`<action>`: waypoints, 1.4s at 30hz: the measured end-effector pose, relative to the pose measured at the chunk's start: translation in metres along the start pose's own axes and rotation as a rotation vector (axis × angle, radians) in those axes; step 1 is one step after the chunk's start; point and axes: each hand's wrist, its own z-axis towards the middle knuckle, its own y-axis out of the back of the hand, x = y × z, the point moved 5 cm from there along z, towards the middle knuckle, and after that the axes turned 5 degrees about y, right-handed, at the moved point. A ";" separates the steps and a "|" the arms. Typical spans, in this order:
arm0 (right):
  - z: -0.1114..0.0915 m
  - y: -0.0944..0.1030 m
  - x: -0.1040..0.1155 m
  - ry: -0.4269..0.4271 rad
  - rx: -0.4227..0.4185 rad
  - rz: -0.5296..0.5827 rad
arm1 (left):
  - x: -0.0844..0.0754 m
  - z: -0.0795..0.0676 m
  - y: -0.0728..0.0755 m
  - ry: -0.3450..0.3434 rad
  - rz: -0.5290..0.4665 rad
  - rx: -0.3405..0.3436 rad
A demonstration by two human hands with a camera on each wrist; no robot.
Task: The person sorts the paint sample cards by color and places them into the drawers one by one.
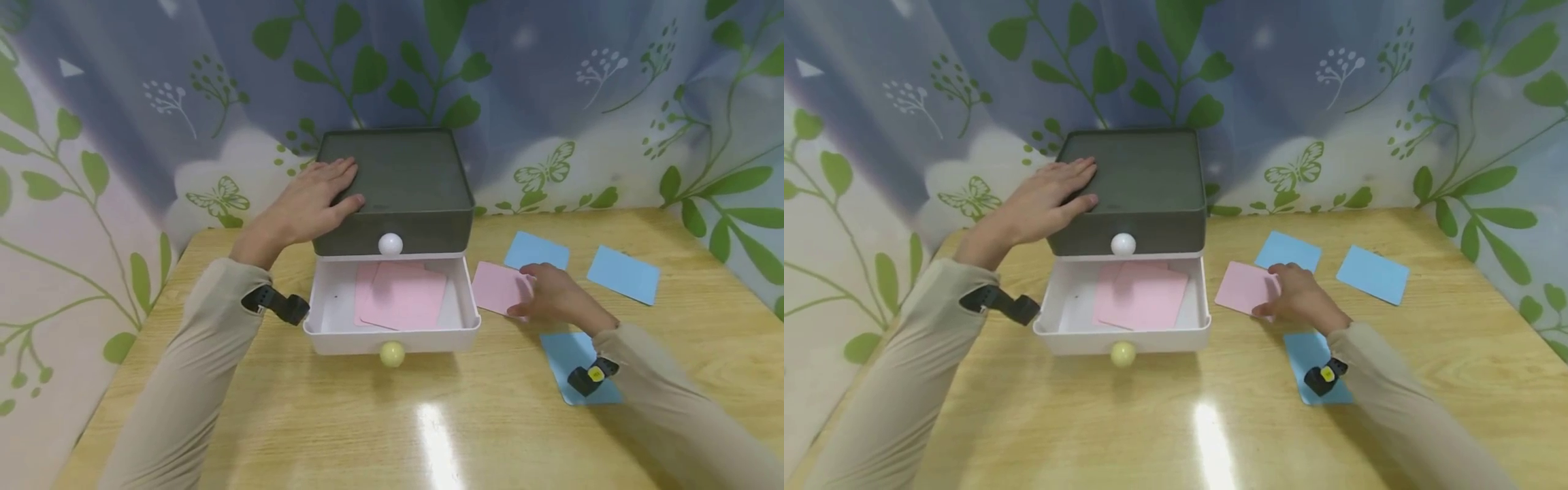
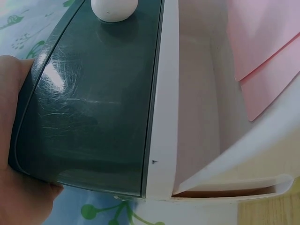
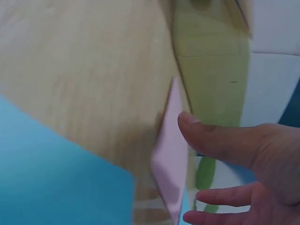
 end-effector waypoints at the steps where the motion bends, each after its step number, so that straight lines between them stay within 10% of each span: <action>1: 0.000 -0.002 0.000 -0.006 0.003 -0.014 | 0.000 0.001 0.001 -0.001 0.000 -0.003; 16: 0.001 -0.010 0.006 -0.058 0.167 0.082 | 0.005 -0.004 0.009 0.007 0.013 -0.029; 35: -0.012 -0.008 -0.005 -0.078 0.044 0.000 | 0.000 -0.003 0.003 -0.004 0.001 -0.030; 42: -0.014 -0.003 -0.022 -0.176 0.053 0.348 | 0.000 -0.001 -0.002 -0.004 -0.010 -0.046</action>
